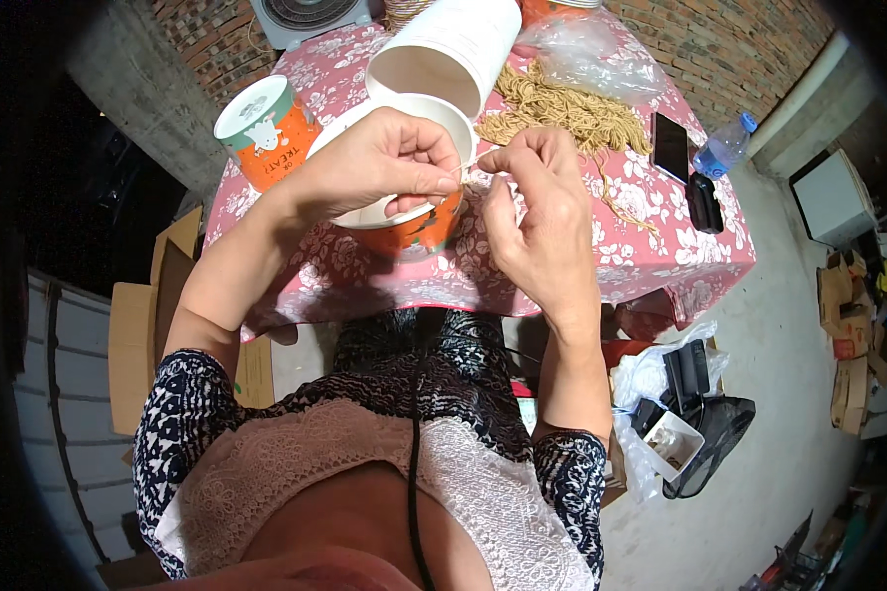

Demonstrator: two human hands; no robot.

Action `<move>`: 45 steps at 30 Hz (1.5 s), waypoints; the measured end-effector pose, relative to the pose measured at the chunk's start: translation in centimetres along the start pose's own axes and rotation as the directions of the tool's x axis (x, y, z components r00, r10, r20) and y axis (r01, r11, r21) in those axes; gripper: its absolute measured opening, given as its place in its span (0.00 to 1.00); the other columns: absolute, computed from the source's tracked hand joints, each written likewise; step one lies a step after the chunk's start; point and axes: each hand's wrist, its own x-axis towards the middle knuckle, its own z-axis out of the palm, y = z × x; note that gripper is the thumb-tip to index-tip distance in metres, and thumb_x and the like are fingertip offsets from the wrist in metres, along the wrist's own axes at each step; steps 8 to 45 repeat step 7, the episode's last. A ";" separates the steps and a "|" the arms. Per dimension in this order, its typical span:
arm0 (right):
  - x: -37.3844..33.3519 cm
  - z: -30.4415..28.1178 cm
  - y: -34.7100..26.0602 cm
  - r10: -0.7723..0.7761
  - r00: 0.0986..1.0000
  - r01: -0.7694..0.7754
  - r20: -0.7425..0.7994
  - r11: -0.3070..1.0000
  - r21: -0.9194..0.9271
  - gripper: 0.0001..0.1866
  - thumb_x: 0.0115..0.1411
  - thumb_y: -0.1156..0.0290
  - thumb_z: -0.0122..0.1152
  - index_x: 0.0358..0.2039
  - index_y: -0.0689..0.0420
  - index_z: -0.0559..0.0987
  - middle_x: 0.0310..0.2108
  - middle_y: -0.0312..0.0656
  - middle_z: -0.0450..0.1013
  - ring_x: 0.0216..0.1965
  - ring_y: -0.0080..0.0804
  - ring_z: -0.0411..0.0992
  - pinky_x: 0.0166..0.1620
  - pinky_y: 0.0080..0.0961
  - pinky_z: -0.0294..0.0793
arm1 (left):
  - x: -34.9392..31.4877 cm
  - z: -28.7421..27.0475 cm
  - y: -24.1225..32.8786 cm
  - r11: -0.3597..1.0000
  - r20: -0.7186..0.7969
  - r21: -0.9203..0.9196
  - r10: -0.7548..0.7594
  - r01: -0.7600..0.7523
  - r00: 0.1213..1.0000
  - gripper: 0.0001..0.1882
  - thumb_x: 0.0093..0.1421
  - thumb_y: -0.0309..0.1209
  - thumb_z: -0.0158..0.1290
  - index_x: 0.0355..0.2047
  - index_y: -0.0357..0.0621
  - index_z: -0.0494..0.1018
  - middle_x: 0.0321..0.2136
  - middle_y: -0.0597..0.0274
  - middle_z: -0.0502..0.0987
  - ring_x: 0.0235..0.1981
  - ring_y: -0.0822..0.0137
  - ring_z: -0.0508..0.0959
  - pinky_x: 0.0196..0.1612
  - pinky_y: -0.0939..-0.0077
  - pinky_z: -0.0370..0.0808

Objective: Unpacking paper buckets, filling them with wood shavings, and threading string through the rim holes.

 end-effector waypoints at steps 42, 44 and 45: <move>-0.7 0.7 0.4 0.056 0.992 -0.061 0.112 0.997 0.038 0.13 0.50 0.76 0.65 0.37 0.63 0.76 0.36 0.49 0.68 0.38 0.43 0.70 0.42 0.32 0.70 | 0.4 -0.4 -0.1 0.999 0.032 0.016 0.050 -0.051 0.998 0.05 0.59 0.23 0.54 0.33 0.32 0.74 0.22 0.64 0.74 0.17 0.78 0.70 0.20 0.86 0.66; -0.7 0.7 0.4 0.056 0.992 -0.061 0.112 0.997 0.038 0.13 0.50 0.76 0.65 0.37 0.63 0.76 0.36 0.49 0.68 0.38 0.43 0.70 0.42 0.32 0.70 | 0.4 -0.4 -0.1 0.999 0.032 0.016 0.050 -0.051 0.998 0.05 0.59 0.23 0.54 0.33 0.32 0.74 0.22 0.64 0.74 0.17 0.78 0.70 0.20 0.86 0.66; -0.7 0.7 0.4 0.056 0.992 -0.061 0.112 0.997 0.038 0.13 0.50 0.76 0.65 0.37 0.63 0.76 0.36 0.49 0.68 0.38 0.43 0.70 0.42 0.32 0.70 | 0.4 -0.4 -0.1 0.999 0.032 0.016 0.050 -0.051 0.998 0.05 0.59 0.23 0.54 0.33 0.32 0.74 0.22 0.64 0.74 0.17 0.78 0.70 0.20 0.86 0.66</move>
